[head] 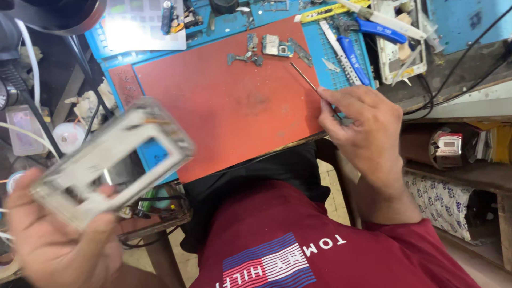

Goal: The person uses tweezers to remove small components and adhesive residue from a white smartphone frame. They wipe the frame with a cotton swab and continue to scrape and clean the interior surfaces.

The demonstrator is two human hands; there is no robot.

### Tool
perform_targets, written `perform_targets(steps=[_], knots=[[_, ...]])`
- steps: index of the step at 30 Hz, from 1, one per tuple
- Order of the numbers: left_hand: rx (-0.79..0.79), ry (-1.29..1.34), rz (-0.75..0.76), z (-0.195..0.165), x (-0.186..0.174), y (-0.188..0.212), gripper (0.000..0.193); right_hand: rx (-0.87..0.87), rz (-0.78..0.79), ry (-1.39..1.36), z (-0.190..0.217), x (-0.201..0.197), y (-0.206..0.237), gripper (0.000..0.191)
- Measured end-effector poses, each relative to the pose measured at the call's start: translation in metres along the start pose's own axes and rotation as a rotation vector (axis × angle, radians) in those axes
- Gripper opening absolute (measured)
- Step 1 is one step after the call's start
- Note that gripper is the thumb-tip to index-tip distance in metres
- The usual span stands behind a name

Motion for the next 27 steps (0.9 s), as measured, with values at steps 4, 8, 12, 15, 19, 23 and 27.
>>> perform_targets(steps=[4, 8, 12, 15, 19, 23, 27], knots=[[0.030, 0.104, -0.109, -0.008, -0.051, 0.009, 0.071, 0.024, 0.125, 0.208, 0.041, 0.031, 0.004, 0.015], [-0.029, 0.162, -0.132, -0.009, -0.085, 0.028, 0.060, -0.578, 0.307, -0.241, 0.138, 0.033, 0.030, 0.033], [0.016, 0.088, -0.116, -0.015, -0.107, 0.035, 0.056, 0.081, 0.178, 0.233, 0.072, 0.035, -0.003, 0.024], [0.076, 0.047, -0.075, -0.023, -0.106, 0.031, 0.052, -0.551, 0.331, -0.043, 0.137, 0.057, 0.026, 0.043], [0.023, 0.112, -0.090, -0.027, -0.093, 0.023, 0.057, -0.492, 0.206, -0.135, 0.147, 0.055, 0.008, 0.038], [0.176, 0.028, -0.070, -0.047, -0.069, 0.015, 0.072, -0.452, 0.417, -0.229, 0.154, 0.072, -0.011, 0.034], [0.208, 0.010, -0.094, -0.057, -0.059, 0.009, 0.081, -0.358, 0.215, -0.198, 0.134, 0.059, -0.037, 0.033]])
Point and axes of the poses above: each hand's wrist, its own y-axis away from the middle knuckle, its own x-axis out of the palm, z = x × y, the point moved 10 cm from there along -y, towards the middle knuckle, and after that the axes turned 7 degrees about x, right-handed, at the moved point
